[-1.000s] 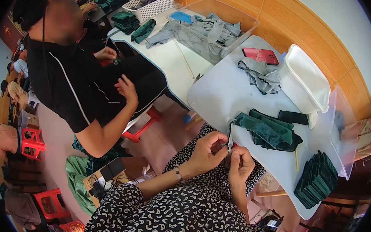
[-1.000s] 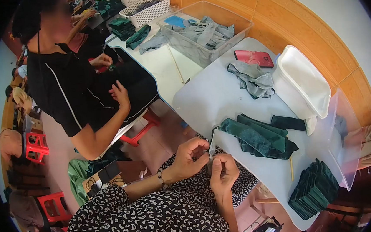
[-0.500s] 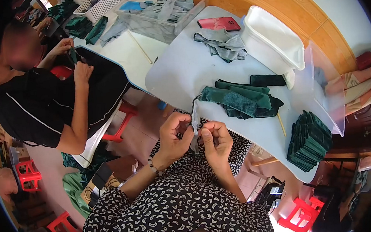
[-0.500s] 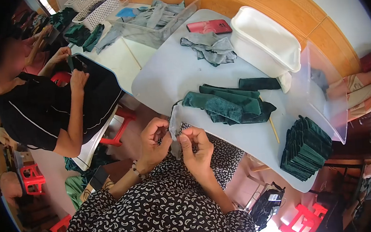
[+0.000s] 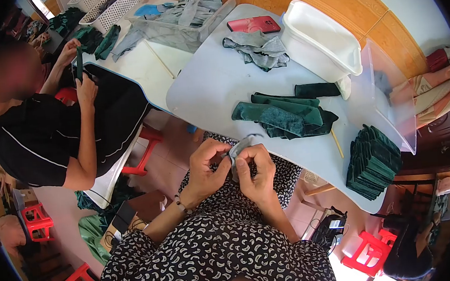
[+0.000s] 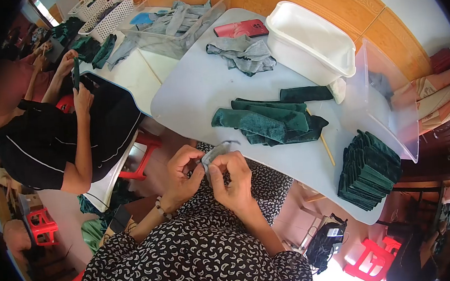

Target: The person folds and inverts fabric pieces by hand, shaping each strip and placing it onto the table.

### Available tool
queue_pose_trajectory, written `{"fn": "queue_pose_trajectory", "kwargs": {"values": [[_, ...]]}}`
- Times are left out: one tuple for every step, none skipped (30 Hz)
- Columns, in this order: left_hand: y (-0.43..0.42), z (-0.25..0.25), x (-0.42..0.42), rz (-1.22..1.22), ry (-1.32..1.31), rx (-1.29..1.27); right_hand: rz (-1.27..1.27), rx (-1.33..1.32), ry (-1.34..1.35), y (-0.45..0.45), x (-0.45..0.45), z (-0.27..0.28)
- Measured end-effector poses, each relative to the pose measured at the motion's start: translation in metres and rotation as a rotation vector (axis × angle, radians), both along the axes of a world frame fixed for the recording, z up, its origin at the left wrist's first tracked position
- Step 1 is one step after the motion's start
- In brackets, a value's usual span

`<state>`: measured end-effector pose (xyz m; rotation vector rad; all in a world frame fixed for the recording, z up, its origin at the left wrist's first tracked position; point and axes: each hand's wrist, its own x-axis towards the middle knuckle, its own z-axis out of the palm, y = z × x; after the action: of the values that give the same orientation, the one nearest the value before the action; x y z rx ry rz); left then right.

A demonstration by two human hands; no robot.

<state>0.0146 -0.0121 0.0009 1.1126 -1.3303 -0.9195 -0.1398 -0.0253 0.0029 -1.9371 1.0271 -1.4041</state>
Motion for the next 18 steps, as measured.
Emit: {"fn": "queue_pose_trajectory", "kwargs": {"values": [[0.000,-0.001,0.002,-0.027,0.002,-0.012,0.011,0.196,-0.106,0.003,-0.001,-0.001],[0.001,-0.002,0.003,-0.053,0.004,-0.024,0.022,0.393,-0.211,0.004,-0.001,-0.002],[0.002,-0.001,0.000,-0.053,0.004,-0.025,0.023,0.393,-0.211,0.003,-0.001,-0.004],[0.002,0.001,-0.003,-0.026,0.076,-0.018,0.044,0.394,-0.265,0.003,-0.001,-0.008],[0.002,0.002,-0.005,0.002,0.148,-0.013,0.067,0.396,-0.319,0.002,-0.001,-0.010],[0.002,0.003,-0.006,0.003,0.148,-0.013,0.067,0.396,-0.319,0.001,-0.001,-0.009],[0.002,0.004,-0.007,0.015,0.137,0.025,0.058,0.366,-0.291,0.000,-0.001,-0.008],[0.001,0.005,-0.007,0.026,0.127,0.063,0.048,0.336,-0.263,0.000,-0.001,-0.008],[0.001,0.004,-0.006,0.024,0.127,0.061,0.047,0.334,-0.263,0.000,-0.001,-0.008],[0.001,0.002,-0.004,0.040,0.054,0.037,0.052,0.374,-0.300,0.001,-0.002,-0.008],[0.000,0.001,-0.003,0.057,-0.018,0.014,0.057,0.414,-0.337,0.001,-0.001,-0.008],[0.000,0.001,-0.003,0.057,-0.019,0.014,0.057,0.414,-0.337,0.001,-0.001,-0.009],[0.000,0.002,-0.004,0.067,-0.020,0.011,0.057,0.430,-0.332,0.001,0.000,-0.009],[-0.001,0.003,-0.004,0.077,-0.021,0.007,0.057,0.445,-0.326,0.001,0.000,-0.009],[-0.001,0.005,-0.004,0.077,-0.021,0.007,0.057,0.445,-0.326,0.001,0.000,-0.011],[-0.001,0.009,-0.004,0.069,-0.048,0.030,0.061,0.463,-0.296,0.001,-0.002,-0.012],[-0.001,0.011,-0.004,0.060,-0.076,0.054,0.065,0.482,-0.267,0.001,-0.002,-0.013],[0.000,0.010,-0.004,0.059,-0.077,0.053,0.064,0.481,-0.268,0.000,-0.002,-0.012]]}}
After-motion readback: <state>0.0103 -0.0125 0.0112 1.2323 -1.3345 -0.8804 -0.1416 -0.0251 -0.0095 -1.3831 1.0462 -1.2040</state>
